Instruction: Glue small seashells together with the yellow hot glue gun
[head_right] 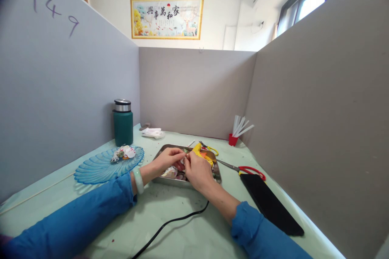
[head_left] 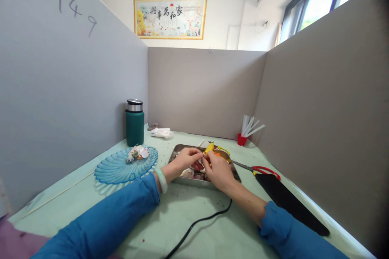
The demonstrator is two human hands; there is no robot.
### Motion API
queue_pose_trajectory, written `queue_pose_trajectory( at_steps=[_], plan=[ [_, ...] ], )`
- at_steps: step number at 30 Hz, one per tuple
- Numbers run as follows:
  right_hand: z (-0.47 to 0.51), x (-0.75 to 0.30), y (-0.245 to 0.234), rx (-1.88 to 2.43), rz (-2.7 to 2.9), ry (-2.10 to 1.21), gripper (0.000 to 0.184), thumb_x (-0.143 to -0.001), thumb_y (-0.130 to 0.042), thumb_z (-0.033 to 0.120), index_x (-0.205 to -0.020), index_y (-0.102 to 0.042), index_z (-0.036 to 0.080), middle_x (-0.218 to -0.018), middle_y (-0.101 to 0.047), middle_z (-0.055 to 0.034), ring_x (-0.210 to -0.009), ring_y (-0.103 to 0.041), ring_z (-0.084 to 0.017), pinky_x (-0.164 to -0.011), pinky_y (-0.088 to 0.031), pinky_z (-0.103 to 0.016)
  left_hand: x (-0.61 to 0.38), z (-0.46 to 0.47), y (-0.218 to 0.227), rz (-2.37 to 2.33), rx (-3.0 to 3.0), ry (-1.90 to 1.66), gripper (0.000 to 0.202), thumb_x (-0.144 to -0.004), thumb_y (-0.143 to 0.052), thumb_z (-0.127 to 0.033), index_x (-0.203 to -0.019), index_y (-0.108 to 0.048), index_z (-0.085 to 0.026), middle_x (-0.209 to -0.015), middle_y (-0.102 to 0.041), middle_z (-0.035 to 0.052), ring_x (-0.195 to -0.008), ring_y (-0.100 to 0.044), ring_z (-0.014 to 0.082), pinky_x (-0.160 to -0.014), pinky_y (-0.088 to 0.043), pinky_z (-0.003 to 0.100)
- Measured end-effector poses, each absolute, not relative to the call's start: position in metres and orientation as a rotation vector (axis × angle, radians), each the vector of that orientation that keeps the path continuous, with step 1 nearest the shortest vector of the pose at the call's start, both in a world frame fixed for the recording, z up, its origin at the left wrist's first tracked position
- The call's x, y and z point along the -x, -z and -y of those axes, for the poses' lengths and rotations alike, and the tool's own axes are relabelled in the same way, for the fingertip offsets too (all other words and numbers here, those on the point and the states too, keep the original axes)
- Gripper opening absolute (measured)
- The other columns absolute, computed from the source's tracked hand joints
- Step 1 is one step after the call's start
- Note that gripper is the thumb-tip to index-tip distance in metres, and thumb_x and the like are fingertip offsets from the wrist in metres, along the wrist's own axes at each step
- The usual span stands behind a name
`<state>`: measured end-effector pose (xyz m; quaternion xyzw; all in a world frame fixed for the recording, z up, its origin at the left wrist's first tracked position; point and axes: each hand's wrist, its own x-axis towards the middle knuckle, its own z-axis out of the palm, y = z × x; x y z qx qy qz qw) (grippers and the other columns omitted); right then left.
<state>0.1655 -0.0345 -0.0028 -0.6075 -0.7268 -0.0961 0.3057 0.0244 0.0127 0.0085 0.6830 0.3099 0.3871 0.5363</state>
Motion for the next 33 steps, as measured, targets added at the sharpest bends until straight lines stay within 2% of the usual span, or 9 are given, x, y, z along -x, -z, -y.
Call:
queue_pose_trajectory(
  at_steps=[19, 33],
  plan=[
    [0.0334, -0.1645, 0.003, 1.607, 1.943, 0.236, 0.024, -0.089, -0.035, 0.033, -0.081, -0.052, 0.017, -0.071, -0.06, -0.0022, -0.06, -0.051, -0.011, -0.053, -0.024, -0.023, -0.0251, -0.0095, -0.0113, -0.778, -1.62, -0.892, 0.03, -0.067, -0.062, -0.04, -0.071, -0.056, -0.01, -0.056, -0.058, 0.0011, -0.049, -0.059, 0.0112, -0.052, -0.048, 0.022],
    [0.0358, -0.1642, 0.0003, 1.603, 1.916, 0.213, 0.026, -0.089, -0.034, 0.036, -0.084, -0.052, 0.018, -0.074, -0.061, -0.0032, -0.067, -0.056, -0.013, -0.057, -0.028, -0.021, -0.0255, -0.0129, -0.0082, -0.738, -1.595, -0.936, 0.025, -0.069, -0.061, -0.036, -0.072, -0.057, -0.011, -0.06, -0.058, 0.0012, -0.052, -0.059, 0.0113, -0.056, -0.05, 0.024]
  ],
)
